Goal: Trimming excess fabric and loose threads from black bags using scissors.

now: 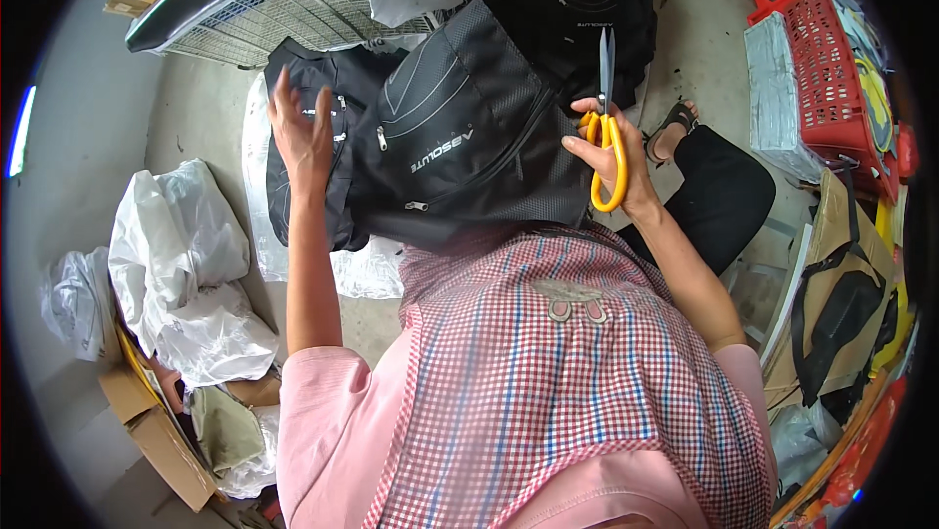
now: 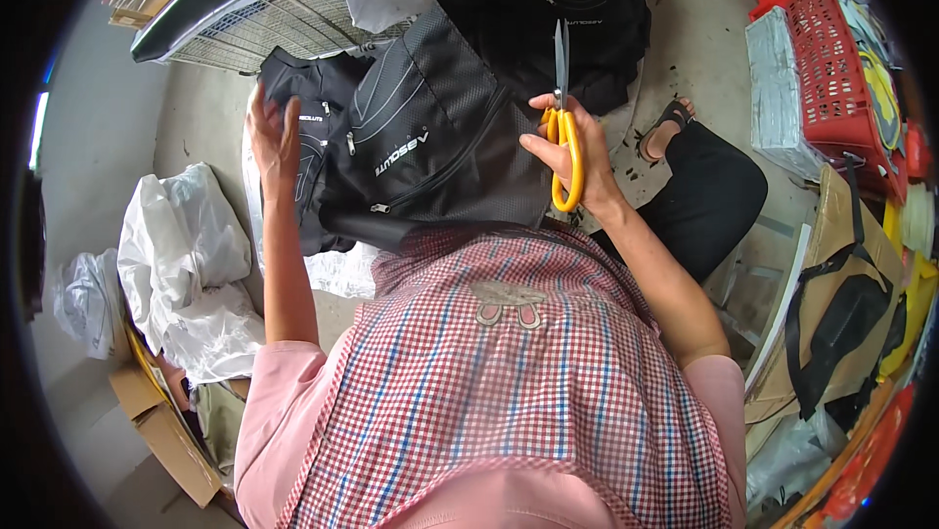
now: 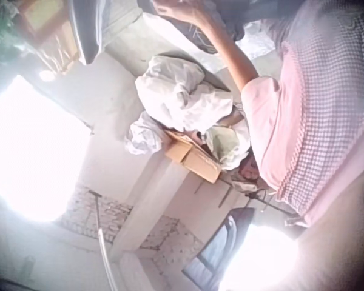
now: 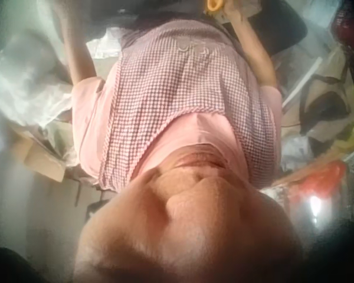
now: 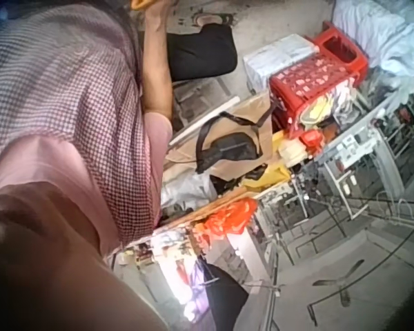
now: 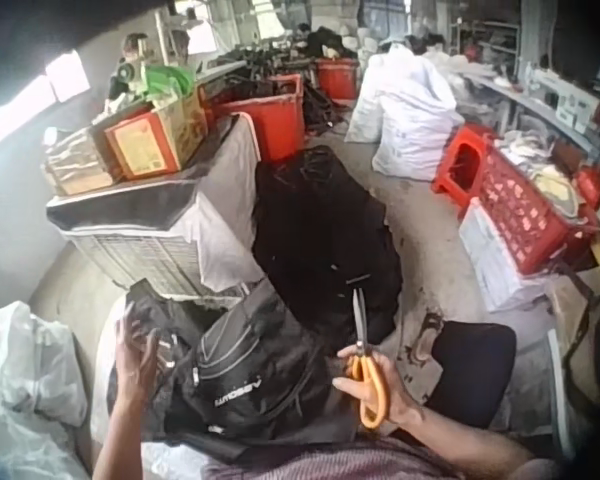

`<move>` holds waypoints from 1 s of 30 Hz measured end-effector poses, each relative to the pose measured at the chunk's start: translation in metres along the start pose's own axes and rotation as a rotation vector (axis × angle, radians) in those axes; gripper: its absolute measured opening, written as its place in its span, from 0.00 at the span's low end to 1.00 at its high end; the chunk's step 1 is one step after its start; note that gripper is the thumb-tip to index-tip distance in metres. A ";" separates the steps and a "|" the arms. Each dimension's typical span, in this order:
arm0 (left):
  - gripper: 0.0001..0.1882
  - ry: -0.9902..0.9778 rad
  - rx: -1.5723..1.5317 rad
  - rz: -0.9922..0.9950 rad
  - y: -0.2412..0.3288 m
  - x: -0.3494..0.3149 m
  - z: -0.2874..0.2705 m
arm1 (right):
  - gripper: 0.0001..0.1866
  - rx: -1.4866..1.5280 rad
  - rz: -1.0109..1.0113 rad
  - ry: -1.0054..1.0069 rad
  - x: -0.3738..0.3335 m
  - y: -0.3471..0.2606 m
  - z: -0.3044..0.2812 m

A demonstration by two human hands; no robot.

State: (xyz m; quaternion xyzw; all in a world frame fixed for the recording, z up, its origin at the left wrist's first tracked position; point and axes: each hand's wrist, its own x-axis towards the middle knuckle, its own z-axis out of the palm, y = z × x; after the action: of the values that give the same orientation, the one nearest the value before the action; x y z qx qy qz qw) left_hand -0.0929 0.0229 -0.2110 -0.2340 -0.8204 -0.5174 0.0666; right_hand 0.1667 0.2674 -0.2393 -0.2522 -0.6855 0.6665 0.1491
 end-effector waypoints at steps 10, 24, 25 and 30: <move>0.15 -0.856 0.219 0.645 0.098 -0.007 0.108 | 0.18 -0.075 -0.008 -0.024 -0.033 -0.054 0.005; 0.16 -1.234 -0.260 -0.110 0.111 0.010 0.100 | 0.29 -0.634 -0.382 -0.196 -0.019 -0.054 -0.035; 0.17 -1.232 -0.263 -0.121 0.112 0.009 0.100 | 0.31 -0.696 -0.391 -0.230 -0.018 -0.056 -0.037; 0.20 -1.234 -0.276 -0.070 0.113 0.011 0.099 | 0.29 -0.746 -0.421 -0.281 -0.014 -0.059 -0.035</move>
State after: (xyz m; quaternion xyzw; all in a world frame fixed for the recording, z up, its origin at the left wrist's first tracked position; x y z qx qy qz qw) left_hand -0.0378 0.1536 -0.1597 -0.4688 -0.6406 -0.3903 -0.4664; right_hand 0.1883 0.2897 -0.1763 -0.0506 -0.9289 0.3567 0.0857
